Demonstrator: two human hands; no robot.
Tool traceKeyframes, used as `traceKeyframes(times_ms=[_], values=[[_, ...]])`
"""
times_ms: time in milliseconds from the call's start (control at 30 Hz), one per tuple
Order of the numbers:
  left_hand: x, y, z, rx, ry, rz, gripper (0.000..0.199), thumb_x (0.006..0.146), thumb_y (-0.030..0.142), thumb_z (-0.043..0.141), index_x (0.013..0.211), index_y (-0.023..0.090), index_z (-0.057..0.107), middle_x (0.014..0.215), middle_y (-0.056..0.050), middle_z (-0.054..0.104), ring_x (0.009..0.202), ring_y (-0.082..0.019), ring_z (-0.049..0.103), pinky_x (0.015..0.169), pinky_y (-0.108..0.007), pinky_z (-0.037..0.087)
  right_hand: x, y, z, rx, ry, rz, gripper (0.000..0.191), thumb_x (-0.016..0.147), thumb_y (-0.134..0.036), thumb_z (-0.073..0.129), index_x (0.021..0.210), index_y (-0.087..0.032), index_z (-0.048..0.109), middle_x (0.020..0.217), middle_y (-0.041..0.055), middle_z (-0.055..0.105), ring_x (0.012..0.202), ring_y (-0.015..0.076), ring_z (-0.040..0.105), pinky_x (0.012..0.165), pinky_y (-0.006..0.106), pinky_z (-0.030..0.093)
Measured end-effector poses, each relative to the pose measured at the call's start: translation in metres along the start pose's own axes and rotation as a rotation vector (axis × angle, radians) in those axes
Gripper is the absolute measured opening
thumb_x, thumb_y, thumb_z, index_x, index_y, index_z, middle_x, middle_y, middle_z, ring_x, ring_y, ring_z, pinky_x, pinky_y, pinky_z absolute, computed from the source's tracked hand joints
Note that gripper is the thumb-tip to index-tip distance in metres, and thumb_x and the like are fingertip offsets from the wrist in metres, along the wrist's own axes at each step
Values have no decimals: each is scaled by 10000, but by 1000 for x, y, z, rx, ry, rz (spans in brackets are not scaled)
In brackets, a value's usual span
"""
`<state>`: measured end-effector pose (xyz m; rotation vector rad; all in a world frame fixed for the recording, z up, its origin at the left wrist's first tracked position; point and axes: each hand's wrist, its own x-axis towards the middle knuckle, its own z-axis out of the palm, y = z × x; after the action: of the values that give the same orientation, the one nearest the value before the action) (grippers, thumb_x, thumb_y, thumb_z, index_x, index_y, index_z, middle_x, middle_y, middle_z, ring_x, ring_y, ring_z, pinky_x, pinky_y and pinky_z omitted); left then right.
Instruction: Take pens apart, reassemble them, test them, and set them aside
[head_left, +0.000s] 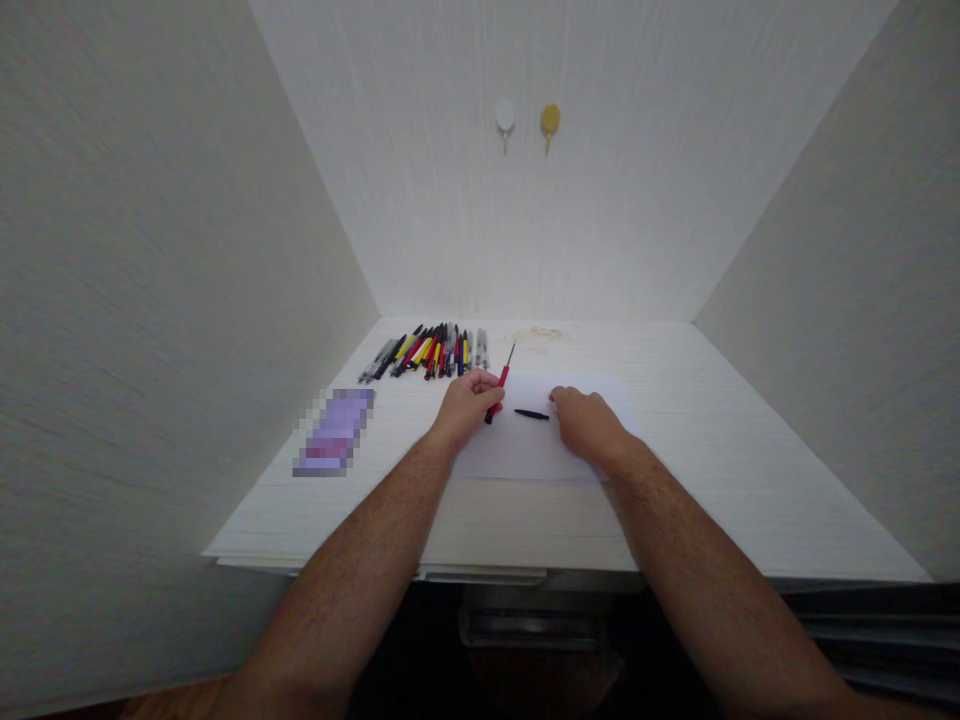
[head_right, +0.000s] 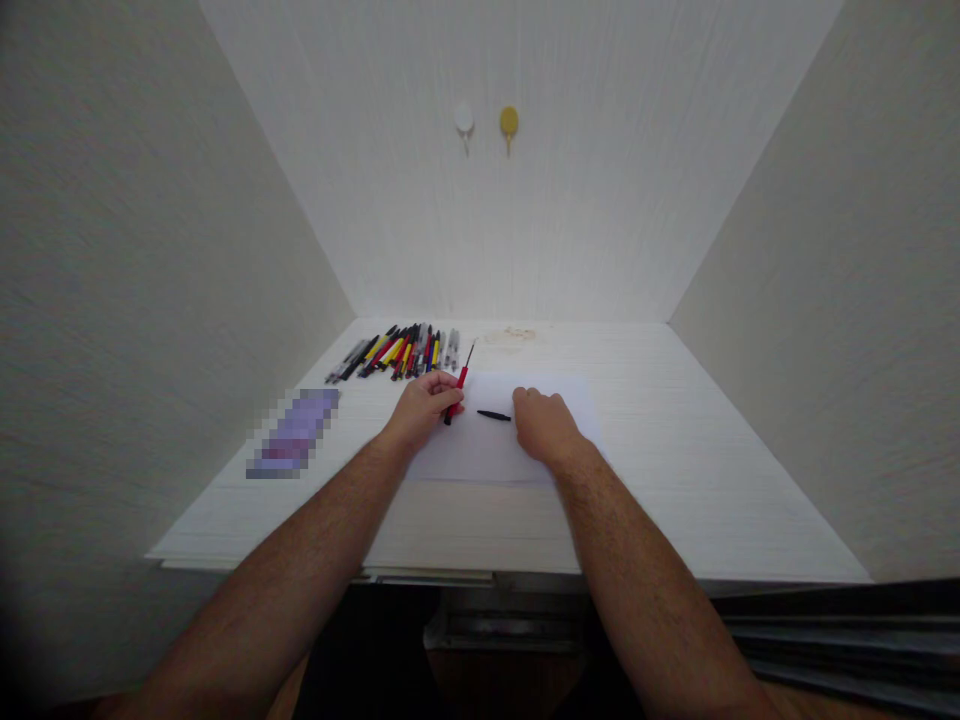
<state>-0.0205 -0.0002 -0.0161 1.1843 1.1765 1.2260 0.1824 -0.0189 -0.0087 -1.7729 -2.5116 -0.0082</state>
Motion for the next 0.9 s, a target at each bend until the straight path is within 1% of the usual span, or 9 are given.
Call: traceKeyframes(times_ms=[133, 233, 333, 433, 533, 600, 733, 900], values=[[0, -1, -1, 3, -2, -1, 250, 588, 245, 731, 766, 164, 574, 593, 27, 599, 498, -110, 568, 485, -221, 416, 1, 2, 0, 48, 64, 31, 305, 828, -49, 407, 1014, -182, 609, 1034, 126, 633, 888, 232, 611, 774, 340, 400], [0, -1, -1, 29, 12, 32, 229, 593, 233, 720, 761, 161, 583, 604, 28, 595, 520, -100, 555, 533, -229, 441, 5, 6, 4, 210, 158, 69, 247, 853, -99, 407, 948, -188, 618, 1002, 106, 636, 847, 203, 597, 754, 325, 404], [-1, 1, -1, 127, 24, 102, 205, 603, 227, 711, 762, 157, 603, 647, 17, 607, 563, -97, 547, 568, -226, 435, 12, 11, 9, 552, 303, 157, 152, 855, -221, 471, 890, -190, 615, 879, 61, 653, 769, 172, 581, 701, 299, 420], [-3, 3, -1, 251, 17, 182, 182, 616, 223, 707, 763, 160, 619, 663, 16, 607, 575, -93, 521, 566, -217, 405, 18, 16, 10, 1029, 429, 286, 151, 781, -308, 563, 847, -180, 607, 680, 1, 612, 617, 140, 546, 606, 274, 429], [-5, 5, 0, 320, 1, 232, 156, 629, 224, 705, 751, 173, 622, 640, 27, 586, 573, -99, 506, 568, -223, 400, 22, 20, 7, 1434, 520, 371, 208, 680, -300, 653, 836, -174, 597, 588, -42, 571, 524, 111, 510, 534, 251, 426], [-6, 5, 1, 352, -4, 251, 147, 635, 220, 704, 749, 178, 623, 631, 30, 577, 577, -103, 504, 572, -226, 401, 22, 20, 5, 1590, 570, 399, 238, 630, -280, 699, 817, -174, 598, 596, -43, 587, 522, 102, 516, 517, 239, 432], [-6, 3, 1, 423, -29, 283, 132, 660, 220, 689, 767, 175, 626, 641, 27, 581, 585, -103, 502, 574, -227, 399, 21, 20, 2, 1764, 595, 381, 242, 603, -284, 746, 776, -172, 618, 668, -18, 640, 555, 89, 540, 516, 225, 446], [-5, 0, -1, 469, -62, 303, 142, 675, 230, 682, 795, 171, 633, 685, 10, 612, 632, -117, 540, 595, -238, 419, 19, 17, 1, 1822, 564, 341, 243, 579, -274, 784, 750, -170, 646, 665, -5, 663, 535, 84, 540, 517, 225, 452]])
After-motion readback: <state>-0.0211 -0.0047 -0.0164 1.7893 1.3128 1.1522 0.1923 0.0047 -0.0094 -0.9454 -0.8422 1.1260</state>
